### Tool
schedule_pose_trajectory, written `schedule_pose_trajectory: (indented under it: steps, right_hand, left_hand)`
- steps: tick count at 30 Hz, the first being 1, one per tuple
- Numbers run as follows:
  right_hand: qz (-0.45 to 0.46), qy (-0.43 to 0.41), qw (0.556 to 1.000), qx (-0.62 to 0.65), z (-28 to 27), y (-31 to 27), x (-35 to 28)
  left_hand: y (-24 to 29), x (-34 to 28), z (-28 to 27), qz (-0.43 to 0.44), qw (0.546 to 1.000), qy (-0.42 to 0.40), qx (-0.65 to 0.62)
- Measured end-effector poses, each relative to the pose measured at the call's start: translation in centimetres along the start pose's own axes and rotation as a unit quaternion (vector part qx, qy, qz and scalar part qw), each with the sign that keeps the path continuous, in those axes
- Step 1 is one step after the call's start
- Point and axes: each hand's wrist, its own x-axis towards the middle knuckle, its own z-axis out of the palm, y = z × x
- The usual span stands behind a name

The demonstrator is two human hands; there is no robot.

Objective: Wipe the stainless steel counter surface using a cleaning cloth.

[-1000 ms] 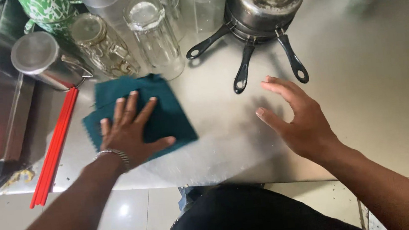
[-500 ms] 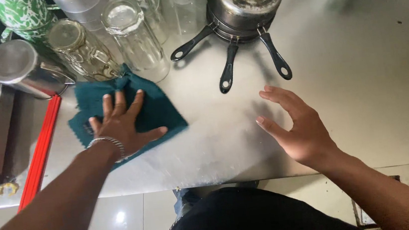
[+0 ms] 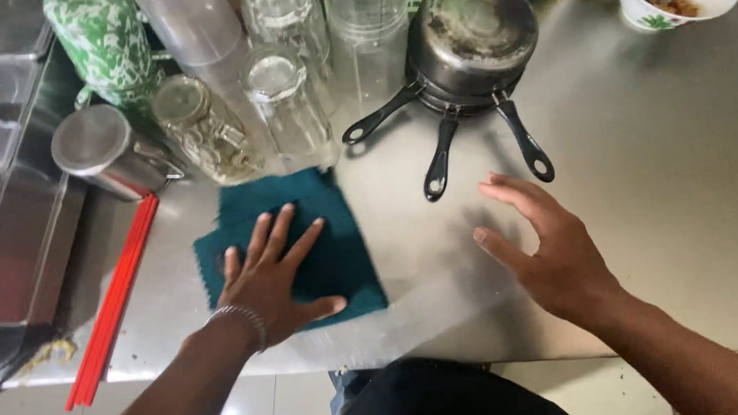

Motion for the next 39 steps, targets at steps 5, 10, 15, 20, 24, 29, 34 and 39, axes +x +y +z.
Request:
schedule_pose_trajectory:
  steps: [5, 10, 15, 20, 24, 29, 34, 39]
  right_hand:
    - [0.000, 0.029, 1.000, 0.006, -1.2, 0.7, 0.2]
    - [0.037, 0.012, 0.999, 0.010, -0.8, 2.3, -0.9]
    - [0.065, 0.006, 0.997, 0.029, -0.6, 1.8, -0.7]
    - [0.044, 0.016, 0.998, 0.037, -0.6, 2.0, 0.0]
    - [0.033, 0.012, 0.999, 0.032, -0.4, 2.1, 0.4]
    - [0.015, 0.027, 0.999, 0.025, -0.5, 1.2, -0.2]
    - [-0.003, 0.038, 0.999, 0.038, -0.7, 1.1, -0.6]
    - [0.009, 0.026, 1.000, 0.014, -1.7, 1.8, -0.8]
  left_hand:
    - [-4.8, -0.4, 1.4, -0.045, 0.998, 0.035, -0.023]
    - [-9.8, -0.5, 2.7, -0.084, 0.989, 0.113, -0.049]
    - [-10.3, 0.4, 2.3, -0.128, 0.985, 0.090, -0.068]
    - [-5.7, 0.4, 2.8, -0.114, 0.987, 0.106, -0.047]
    - [0.5, 0.6, 2.5, -0.080, 0.992, 0.087, -0.033]
    - [8.1, 0.5, 2.3, -0.005, 0.999, 0.037, -0.023]
    - [9.9, -0.1, 2.4, 0.074, 0.996, -0.005, -0.040]
    - [4.9, 0.5, 1.6, 0.043, 0.996, 0.051, -0.057]
